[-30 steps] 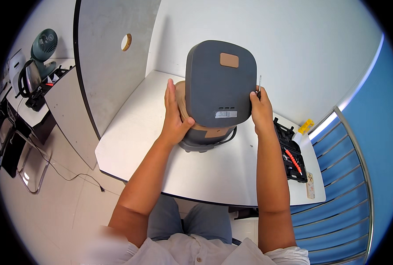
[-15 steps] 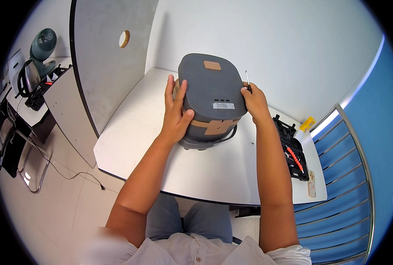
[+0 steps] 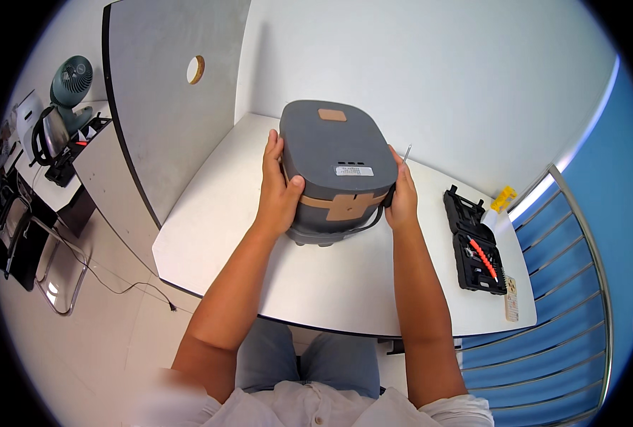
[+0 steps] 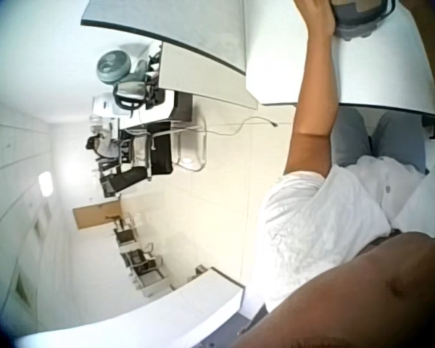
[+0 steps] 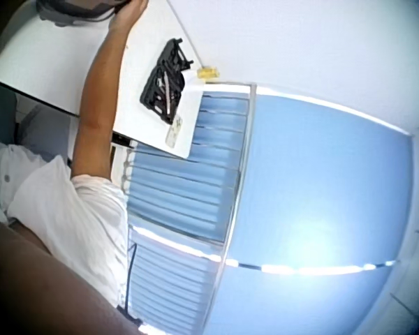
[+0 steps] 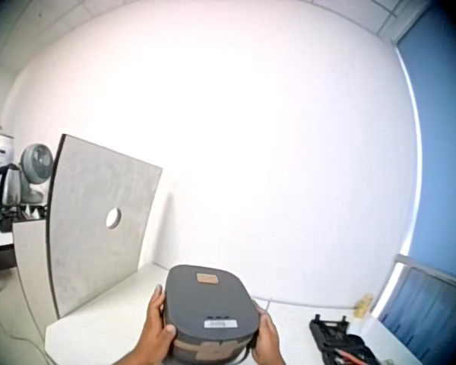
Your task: The person assembles a gray cylindrical appliance on a white table. They use a screwdriver to remove screws from a cardboard insert, detach the insert, and then reattach it to the appliance.
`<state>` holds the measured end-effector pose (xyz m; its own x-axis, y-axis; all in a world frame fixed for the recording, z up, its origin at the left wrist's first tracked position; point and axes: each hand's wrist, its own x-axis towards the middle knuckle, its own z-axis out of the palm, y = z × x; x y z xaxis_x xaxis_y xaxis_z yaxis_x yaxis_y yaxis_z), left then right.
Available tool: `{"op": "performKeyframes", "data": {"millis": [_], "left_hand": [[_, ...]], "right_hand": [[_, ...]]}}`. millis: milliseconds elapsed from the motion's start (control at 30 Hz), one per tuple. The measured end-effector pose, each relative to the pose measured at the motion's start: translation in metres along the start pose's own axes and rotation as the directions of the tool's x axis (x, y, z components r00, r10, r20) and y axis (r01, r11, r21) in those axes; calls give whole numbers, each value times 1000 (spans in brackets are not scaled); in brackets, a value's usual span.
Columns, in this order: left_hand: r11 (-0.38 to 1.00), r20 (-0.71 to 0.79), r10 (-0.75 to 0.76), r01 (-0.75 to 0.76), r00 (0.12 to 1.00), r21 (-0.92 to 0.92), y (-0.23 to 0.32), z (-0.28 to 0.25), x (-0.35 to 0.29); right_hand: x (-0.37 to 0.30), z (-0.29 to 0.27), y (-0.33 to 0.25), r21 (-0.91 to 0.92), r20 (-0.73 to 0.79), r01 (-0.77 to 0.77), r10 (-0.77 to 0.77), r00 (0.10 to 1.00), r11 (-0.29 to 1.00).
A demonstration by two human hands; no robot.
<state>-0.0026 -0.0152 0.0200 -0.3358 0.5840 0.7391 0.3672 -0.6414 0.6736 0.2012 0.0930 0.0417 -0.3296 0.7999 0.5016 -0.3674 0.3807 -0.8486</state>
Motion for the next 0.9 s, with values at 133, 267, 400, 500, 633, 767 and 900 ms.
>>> {"op": "performKeyframes", "data": {"millis": [133, 267, 400, 500, 633, 767, 900], "left_hand": [[994, -30, -90, 88, 996, -65, -12, 2, -2], [990, -26, -104, 101, 994, -95, -8, 4, -3], [998, 14, -57, 56, 998, 31, -1, 1, 1], [997, 18, -39, 38, 999, 69, -3, -7, 6], [996, 39, -90, 91, 995, -15, 2, -16, 12], [988, 61, -142, 145, 988, -50, 1, -20, 13], [968, 42, -251, 251, 967, -12, -10, -22, 6]], "right_hand": [[0, 1, 8, -32, -28, -14, 13, 1000, 999], [-1, 3, 5, -20, -51, -27, 26, 998, 999], [-1, 3, 3, -92, -74, -22, 15, 997, 996], [-2, 4, 0, -268, -77, -2, -19, 997, 963], [-3, 17, -24, -414, -83, -35, 0, 997, 910], [-4, 16, -20, -540, -72, 80, -141, 987, 838], [-7, 16, -6, -483, -103, 207, -291, 951, 851]]}}
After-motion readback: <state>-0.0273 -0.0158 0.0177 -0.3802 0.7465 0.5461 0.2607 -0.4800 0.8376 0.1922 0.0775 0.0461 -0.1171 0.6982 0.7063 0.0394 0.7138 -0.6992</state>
